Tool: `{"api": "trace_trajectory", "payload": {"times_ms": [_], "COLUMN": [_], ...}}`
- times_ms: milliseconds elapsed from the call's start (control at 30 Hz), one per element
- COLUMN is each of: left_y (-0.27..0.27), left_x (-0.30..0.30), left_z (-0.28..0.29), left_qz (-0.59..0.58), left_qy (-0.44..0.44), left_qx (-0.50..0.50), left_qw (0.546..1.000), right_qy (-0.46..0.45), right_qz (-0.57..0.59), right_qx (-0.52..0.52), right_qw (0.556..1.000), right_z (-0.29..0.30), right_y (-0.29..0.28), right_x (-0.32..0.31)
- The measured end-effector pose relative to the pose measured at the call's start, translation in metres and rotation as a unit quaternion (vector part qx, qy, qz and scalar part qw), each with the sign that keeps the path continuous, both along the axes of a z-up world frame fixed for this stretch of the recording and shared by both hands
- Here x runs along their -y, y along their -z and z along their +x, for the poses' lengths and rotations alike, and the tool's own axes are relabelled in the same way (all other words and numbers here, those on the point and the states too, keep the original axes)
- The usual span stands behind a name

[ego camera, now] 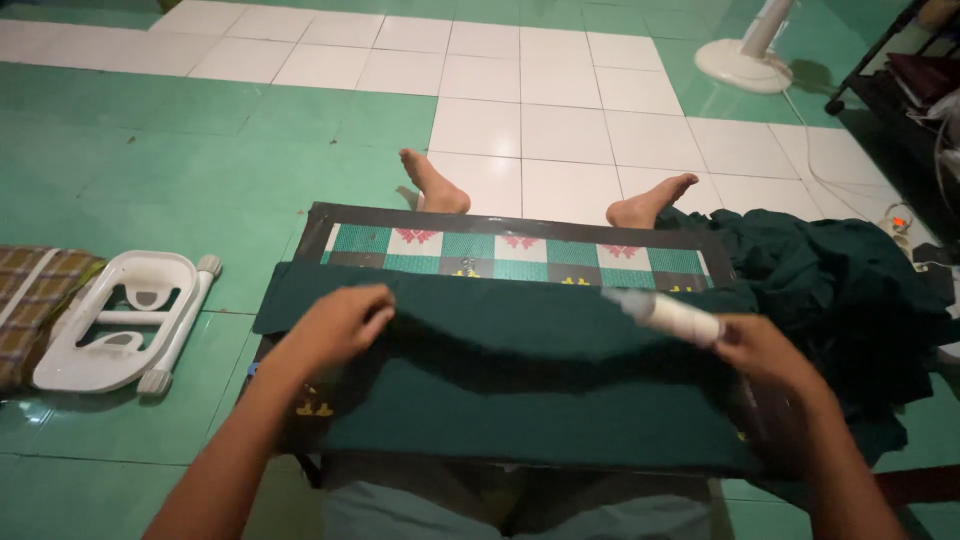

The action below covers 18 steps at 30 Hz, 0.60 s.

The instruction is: Using a lint roller to remove debris from a green t-shirt on a flat surface

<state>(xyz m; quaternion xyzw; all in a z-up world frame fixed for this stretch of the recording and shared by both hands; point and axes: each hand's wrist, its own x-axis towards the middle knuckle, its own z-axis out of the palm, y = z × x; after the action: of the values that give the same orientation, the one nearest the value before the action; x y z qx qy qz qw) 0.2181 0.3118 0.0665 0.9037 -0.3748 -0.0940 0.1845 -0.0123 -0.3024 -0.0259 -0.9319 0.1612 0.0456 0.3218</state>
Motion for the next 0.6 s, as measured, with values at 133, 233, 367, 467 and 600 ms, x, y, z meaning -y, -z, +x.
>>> {"api": "trace_trajectory", "payload": {"times_ms": [133, 233, 367, 467, 600], "left_y": [-0.018, -0.011, 0.037, 0.078, 0.076], "left_x": [0.026, 0.049, 0.074, 0.089, 0.098], "left_z": [0.049, 0.095, 0.156, 0.195, 0.183], "left_qz": [-0.111, -0.136, -0.126, -0.085, -0.100], "left_qy": [0.001, -0.055, -0.150, -0.204, -0.211], "left_qx": [0.004, 0.034, 0.077, 0.105, 0.149], "left_qw": [0.994, 0.989, 0.978, 0.970, 0.961], "right_qy": [0.082, 0.102, 0.159, 0.194, 0.227], "right_qz": [-0.100, -0.139, -0.179, -0.227, -0.211], "right_qx": [0.064, 0.135, 0.124, 0.090, 0.093], "right_qw": [0.990, 0.976, 0.963, 0.950, 0.946], "right_z": [0.043, 0.089, 0.134, 0.163, 0.171], "right_y": [-0.046, -0.051, -0.037, -0.014, -0.011], "right_x": [-0.015, -0.005, 0.002, 0.011, -0.002]}}
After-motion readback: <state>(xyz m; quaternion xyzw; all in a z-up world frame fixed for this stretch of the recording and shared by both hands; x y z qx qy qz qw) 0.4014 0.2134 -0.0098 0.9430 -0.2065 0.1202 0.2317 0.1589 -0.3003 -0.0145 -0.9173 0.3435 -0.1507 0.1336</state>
